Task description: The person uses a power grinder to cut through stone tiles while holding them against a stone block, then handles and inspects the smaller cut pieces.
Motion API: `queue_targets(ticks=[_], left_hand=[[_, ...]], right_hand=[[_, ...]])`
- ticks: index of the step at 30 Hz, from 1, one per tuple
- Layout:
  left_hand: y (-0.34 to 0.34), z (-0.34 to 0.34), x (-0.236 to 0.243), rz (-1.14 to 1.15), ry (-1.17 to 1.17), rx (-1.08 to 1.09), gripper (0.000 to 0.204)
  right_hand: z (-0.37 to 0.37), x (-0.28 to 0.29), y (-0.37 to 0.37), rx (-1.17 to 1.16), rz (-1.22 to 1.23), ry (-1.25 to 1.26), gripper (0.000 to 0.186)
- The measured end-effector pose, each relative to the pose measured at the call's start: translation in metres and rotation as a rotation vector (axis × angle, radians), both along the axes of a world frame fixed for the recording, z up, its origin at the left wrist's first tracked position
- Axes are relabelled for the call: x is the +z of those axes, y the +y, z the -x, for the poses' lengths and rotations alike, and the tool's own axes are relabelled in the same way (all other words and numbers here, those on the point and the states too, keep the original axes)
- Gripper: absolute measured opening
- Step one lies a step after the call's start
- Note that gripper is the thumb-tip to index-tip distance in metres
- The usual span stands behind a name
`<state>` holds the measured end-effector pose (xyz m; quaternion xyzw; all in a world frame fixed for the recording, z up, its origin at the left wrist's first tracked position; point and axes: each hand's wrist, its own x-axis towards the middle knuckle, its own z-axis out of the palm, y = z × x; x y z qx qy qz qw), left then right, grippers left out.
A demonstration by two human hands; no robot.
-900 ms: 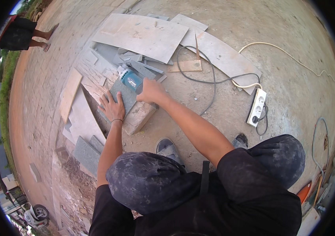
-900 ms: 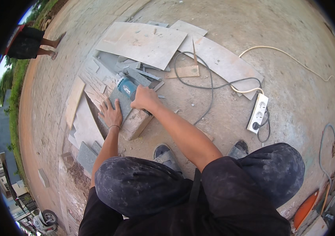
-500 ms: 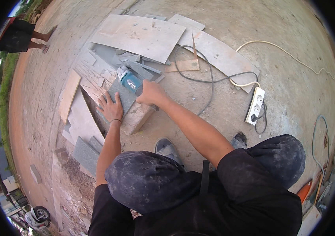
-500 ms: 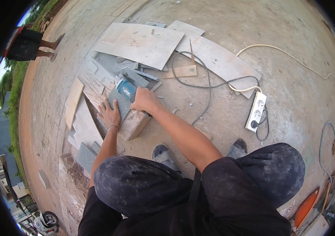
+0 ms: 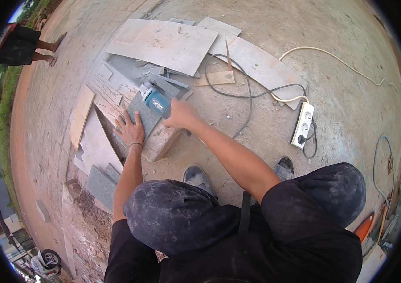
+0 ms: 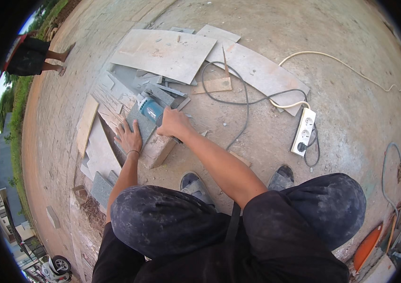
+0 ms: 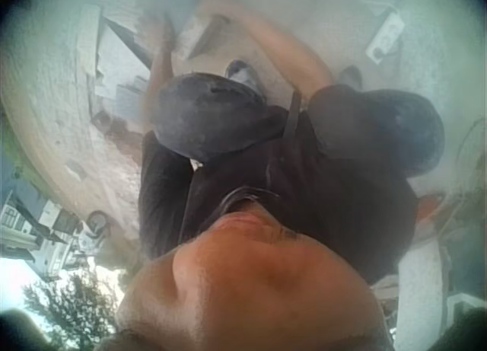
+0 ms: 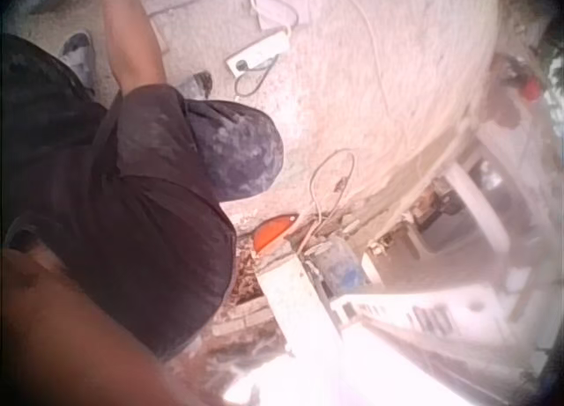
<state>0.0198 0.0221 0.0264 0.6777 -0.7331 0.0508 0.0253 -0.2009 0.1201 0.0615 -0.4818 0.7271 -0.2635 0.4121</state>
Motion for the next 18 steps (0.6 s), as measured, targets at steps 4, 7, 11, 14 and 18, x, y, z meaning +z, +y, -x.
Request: queue_targets(ticks=[4, 7, 11, 14, 18], left_hand=[[0.000, -0.001, -0.001, 0.010, 0.005, -0.005, 0.073], [0.000, -0.001, -0.001, 0.016, 0.008, -0.008, 0.073], [0.000, 0.000, -0.001, 0.015, 0.007, -0.005, 0.073], [0.001, -0.001, -0.001, 0.021, 0.005, -0.008, 0.072], [0.000, -0.002, -0.003, 0.026, 0.006, -0.014, 0.073]], right_hand=[[0.000, 0.002, 0.005, -0.002, 0.002, 0.000, 0.065], [0.001, 0.002, 0.009, 0.000, 0.015, -0.007, 0.066], [0.003, 0.000, 0.013, -0.003, 0.016, -0.016, 0.066], [0.003, 0.000, 0.016, -0.007, 0.021, -0.012, 0.066], [0.004, 0.001, 0.022, -0.005, 0.018, -0.013, 0.065]])
